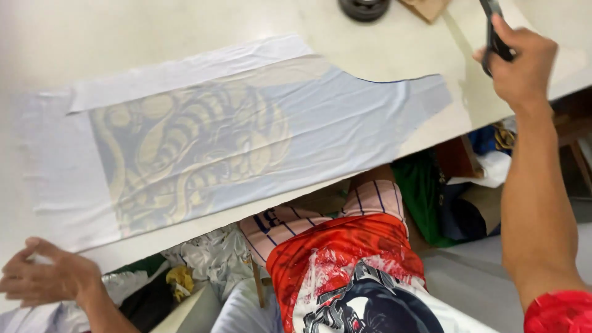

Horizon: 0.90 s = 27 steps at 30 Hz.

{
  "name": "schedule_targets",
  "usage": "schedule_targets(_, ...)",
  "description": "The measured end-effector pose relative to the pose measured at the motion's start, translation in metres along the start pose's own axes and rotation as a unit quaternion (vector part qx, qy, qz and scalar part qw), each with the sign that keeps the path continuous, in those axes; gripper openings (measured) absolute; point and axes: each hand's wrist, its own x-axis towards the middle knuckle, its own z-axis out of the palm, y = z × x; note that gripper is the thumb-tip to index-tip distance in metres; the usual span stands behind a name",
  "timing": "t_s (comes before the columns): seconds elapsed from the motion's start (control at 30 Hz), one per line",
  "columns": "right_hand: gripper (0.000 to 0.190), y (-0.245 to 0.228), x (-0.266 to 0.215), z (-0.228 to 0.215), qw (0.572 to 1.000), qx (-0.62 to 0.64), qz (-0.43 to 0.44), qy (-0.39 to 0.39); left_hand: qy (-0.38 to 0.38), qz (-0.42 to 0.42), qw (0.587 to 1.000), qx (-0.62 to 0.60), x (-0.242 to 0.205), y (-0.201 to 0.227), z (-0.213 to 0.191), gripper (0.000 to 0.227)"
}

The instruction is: The person uses shears to cut a piece of white fabric following a brown paper pattern on a white table. After cutting, they remove the pattern and continue trimming the fabric edges.

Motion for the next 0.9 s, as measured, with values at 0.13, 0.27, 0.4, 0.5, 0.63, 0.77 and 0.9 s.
schedule_targets(0.13, 0.04, 0.005, 0.014, 0.023, 0.996, 0.026, 0.062, 0.059, 0.017, 0.023, 0.999, 0.034, 0.001, 0.003, 0.0, 0.06)
schedule_targets(0.27, 0.048, 0.035, 0.01, 0.044, 0.991, -0.056, 0.084, 0.093, -0.069, -0.054, 0.996, -0.034, 0.003, 0.029, -0.02, 0.07)
schedule_targets(0.4, 0.047, 0.054, 0.0, 0.05, 0.99, -0.088, 0.079, 0.079, -0.131, -0.169, 0.972, -0.095, 0.005, 0.052, -0.038, 0.08)
schedule_targets(0.5, 0.044, 0.068, -0.01, 0.044, 0.971, -0.226, 0.075, -0.005, -0.191, -0.245, 0.946, -0.087, 0.006, 0.055, -0.04, 0.097)
schedule_targets(0.63, 0.04, 0.039, -0.024, 0.034, 0.974, -0.226, 0.016, 0.008, -0.098, -0.145, 0.98, -0.091, 0.004, 0.046, -0.03, 0.078)
schedule_targets(0.77, 0.014, -0.027, -0.051, 0.041, 0.99, -0.085, 0.108, -0.011, -0.183, -0.251, 0.948, -0.072, 0.004, 0.031, -0.016, 0.103)
schedule_targets(0.9, 0.043, -0.071, -0.054, 0.065, 0.978, -0.113, 0.177, 0.008, -0.224, -0.289, 0.931, -0.011, 0.002, 0.002, 0.006, 0.096)
